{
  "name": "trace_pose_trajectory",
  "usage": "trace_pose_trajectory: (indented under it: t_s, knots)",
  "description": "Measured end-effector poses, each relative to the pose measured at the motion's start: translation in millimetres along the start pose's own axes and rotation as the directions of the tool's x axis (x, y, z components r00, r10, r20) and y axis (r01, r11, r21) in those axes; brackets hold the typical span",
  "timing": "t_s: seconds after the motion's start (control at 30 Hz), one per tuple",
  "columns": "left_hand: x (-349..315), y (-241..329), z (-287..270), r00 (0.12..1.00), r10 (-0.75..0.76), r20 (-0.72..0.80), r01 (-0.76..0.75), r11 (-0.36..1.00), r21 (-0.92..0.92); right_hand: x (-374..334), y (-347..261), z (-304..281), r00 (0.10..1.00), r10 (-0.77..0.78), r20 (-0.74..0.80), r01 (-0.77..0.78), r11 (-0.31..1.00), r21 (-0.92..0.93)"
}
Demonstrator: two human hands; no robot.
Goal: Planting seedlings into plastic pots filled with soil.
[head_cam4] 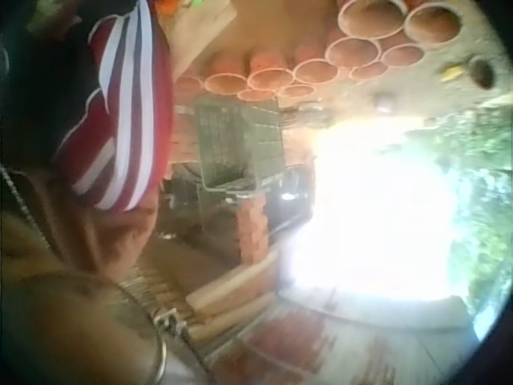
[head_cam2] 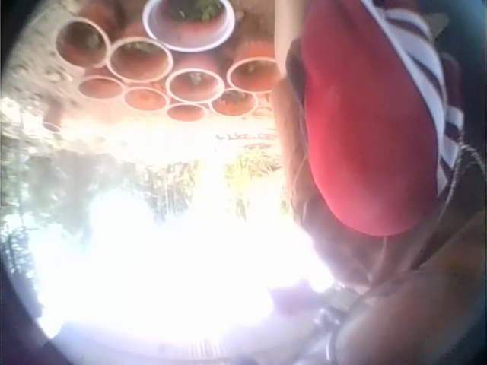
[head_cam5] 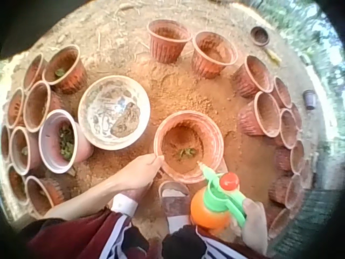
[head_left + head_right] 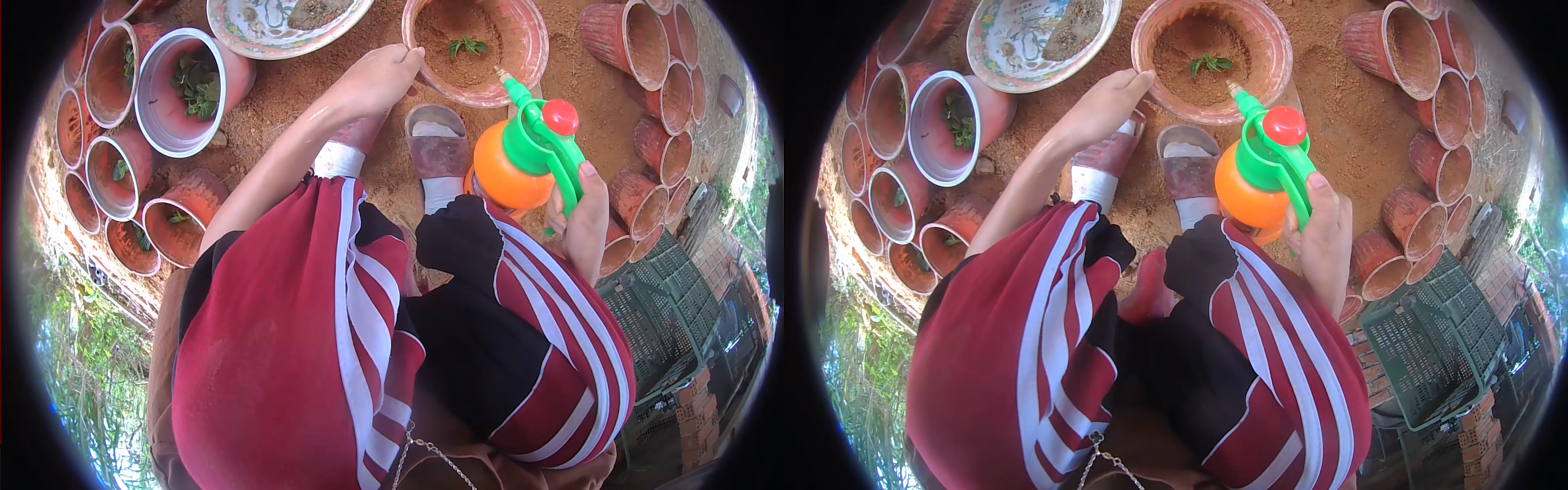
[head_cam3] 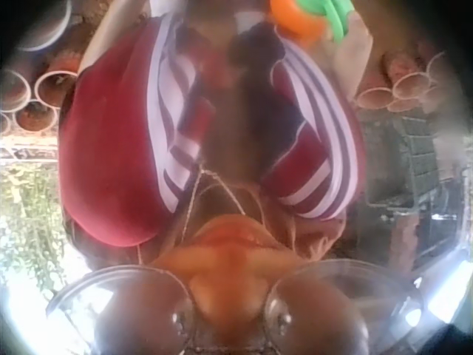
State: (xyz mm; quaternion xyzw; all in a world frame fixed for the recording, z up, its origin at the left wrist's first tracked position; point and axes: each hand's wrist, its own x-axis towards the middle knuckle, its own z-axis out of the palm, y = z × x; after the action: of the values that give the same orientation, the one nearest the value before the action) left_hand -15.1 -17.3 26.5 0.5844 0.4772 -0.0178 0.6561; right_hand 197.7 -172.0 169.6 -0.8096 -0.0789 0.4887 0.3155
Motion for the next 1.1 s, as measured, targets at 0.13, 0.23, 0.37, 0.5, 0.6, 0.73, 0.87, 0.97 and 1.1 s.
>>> trace_pose_trajectory:
  t_s: [0.13,0.23,0.37,0.5,0.6,0.73,0.87,0.97,1.1]
  knots:
    - [-2.9,3.4,-1.3,1.000,0.004,0.004,-0.004,1.000,-0.001,0.8,-1.9,4.9,0.997,-0.011,0.073,0.018,0.995,-0.100]
    - [-3.6,3.3,-1.5,1.000,-0.015,0.007,0.015,1.000,0.004,-3.3,-8.7,12.4,0.998,-0.017,0.067,0.027,0.987,-0.156]
    - [-7.5,9.4,-2.8,1.000,-0.009,0.019,0.009,1.000,-0.001,0.9,-2.8,6.5,0.996,-0.034,0.085,0.047,0.986,-0.158]
    - [-4.8,5.8,-2.3,1.000,-0.016,0.018,0.016,1.000,0.010,-0.3,-4.9,11.8,0.996,-0.055,0.068,0.066,0.984,-0.165]
    - [-3.5,3.9,-2.1,1.000,0.000,0.019,0.000,0.999,0.032,2.3,-0.5,8.8,0.996,-0.058,0.074,0.067,0.989,-0.132]
    - [-3.1,2.9,-1.7,1.000,-0.013,0.014,0.012,1.000,0.028,0.9,-4.3,12.6,0.996,-0.054,0.064,0.062,0.989,-0.136]
    - [-3.9,3.7,-1.7,1.000,-0.017,0.011,0.016,0.999,0.027,0.8,-3.0,10.8,0.995,-0.048,0.089,0.063,0.983,-0.171]
    - [-2.6,2.0,-1.5,1.000,0.010,0.017,-0.010,1.000,0.012,0.6,-2.6,10.9,0.994,-0.059,0.096,0.074,0.985,-0.154]
    - [-1.8,0.6,-1.5,1.000,-0.003,0.012,0.003,1.000,0.031,0.6,-2.9,12.6,0.994,-0.066,0.091,0.080,0.983,-0.164]
